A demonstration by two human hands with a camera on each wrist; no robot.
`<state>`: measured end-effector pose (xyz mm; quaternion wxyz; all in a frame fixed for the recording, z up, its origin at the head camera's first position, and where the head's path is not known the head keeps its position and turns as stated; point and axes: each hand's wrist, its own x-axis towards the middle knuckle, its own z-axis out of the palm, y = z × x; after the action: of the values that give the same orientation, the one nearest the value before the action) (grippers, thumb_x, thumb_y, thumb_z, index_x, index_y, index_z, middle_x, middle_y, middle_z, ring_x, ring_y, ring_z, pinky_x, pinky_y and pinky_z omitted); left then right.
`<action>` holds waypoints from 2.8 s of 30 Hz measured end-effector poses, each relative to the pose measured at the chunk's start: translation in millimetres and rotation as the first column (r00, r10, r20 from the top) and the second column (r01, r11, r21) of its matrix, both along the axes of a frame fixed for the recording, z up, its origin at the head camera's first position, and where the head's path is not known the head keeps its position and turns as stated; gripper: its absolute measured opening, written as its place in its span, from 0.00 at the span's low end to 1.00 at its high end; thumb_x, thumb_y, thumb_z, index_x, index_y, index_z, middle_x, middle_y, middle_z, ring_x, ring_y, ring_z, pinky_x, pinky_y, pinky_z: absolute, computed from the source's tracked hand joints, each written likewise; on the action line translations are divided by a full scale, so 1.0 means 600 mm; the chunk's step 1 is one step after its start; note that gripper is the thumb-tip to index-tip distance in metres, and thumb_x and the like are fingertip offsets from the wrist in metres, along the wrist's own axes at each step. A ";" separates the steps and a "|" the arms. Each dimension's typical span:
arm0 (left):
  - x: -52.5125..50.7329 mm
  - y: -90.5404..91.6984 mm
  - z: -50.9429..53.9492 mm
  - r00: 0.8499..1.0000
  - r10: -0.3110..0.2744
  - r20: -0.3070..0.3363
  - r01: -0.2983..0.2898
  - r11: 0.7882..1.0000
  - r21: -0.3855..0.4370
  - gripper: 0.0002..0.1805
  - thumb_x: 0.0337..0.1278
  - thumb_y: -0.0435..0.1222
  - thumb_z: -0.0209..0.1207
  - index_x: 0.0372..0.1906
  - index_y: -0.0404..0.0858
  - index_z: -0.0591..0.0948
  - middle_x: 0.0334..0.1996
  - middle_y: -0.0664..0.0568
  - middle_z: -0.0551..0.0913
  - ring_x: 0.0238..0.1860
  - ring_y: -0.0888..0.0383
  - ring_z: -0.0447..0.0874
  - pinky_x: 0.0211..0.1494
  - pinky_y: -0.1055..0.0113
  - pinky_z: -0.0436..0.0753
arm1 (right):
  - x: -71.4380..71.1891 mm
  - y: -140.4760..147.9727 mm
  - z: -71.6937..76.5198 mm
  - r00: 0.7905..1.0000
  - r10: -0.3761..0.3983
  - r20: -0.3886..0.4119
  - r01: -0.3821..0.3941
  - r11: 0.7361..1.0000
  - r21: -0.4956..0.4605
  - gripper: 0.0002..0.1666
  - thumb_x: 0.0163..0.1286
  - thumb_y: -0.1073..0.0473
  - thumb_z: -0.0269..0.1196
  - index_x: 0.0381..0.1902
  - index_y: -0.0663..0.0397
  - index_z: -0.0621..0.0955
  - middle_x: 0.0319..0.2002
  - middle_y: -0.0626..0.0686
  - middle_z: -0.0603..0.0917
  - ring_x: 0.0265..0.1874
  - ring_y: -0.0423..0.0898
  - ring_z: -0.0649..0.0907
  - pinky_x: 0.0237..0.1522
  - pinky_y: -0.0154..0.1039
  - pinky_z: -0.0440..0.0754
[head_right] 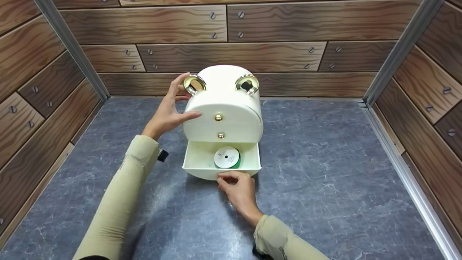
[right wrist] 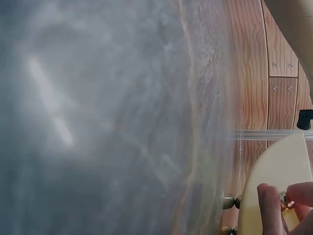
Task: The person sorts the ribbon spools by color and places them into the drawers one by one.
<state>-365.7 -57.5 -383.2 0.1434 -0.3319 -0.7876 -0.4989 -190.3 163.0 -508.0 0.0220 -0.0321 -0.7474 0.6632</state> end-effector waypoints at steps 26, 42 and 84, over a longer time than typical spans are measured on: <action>-0.002 0.001 -0.002 1.000 -0.003 0.005 0.003 1.000 -0.003 0.61 0.45 0.50 0.81 0.82 0.53 0.57 0.63 0.50 0.77 0.59 0.56 0.76 0.67 0.51 0.79 | -0.036 -0.004 0.001 0.998 -0.044 -0.043 0.049 0.991 0.124 0.15 0.54 0.77 0.74 0.40 0.63 0.90 0.38 0.61 0.91 0.31 0.41 0.87 0.35 0.28 0.87; 0.000 0.000 -0.001 1.000 0.006 -0.001 -0.006 1.000 -0.014 0.61 0.45 0.50 0.80 0.82 0.54 0.56 0.64 0.52 0.76 0.62 0.59 0.74 0.68 0.53 0.77 | -0.050 -0.002 0.007 0.999 -0.045 -0.002 0.045 0.992 0.116 0.16 0.55 0.77 0.73 0.42 0.63 0.90 0.40 0.62 0.91 0.28 0.41 0.88 0.34 0.33 0.90; 0.001 -0.003 0.006 0.998 0.013 0.067 -0.010 0.999 -0.034 0.61 0.42 0.50 0.82 0.80 0.63 0.57 0.67 0.58 0.76 0.69 0.61 0.73 0.73 0.57 0.76 | -0.115 0.001 0.003 0.997 -0.060 -0.042 0.065 0.986 0.153 0.14 0.56 0.74 0.74 0.42 0.61 0.91 0.36 0.56 0.91 0.30 0.35 0.86 0.34 0.28 0.87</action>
<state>-364.9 -59.5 -379.4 0.1142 -0.3129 -0.8021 -0.4956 -259.2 163.5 -506.4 0.0592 -0.0413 -0.7945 0.6030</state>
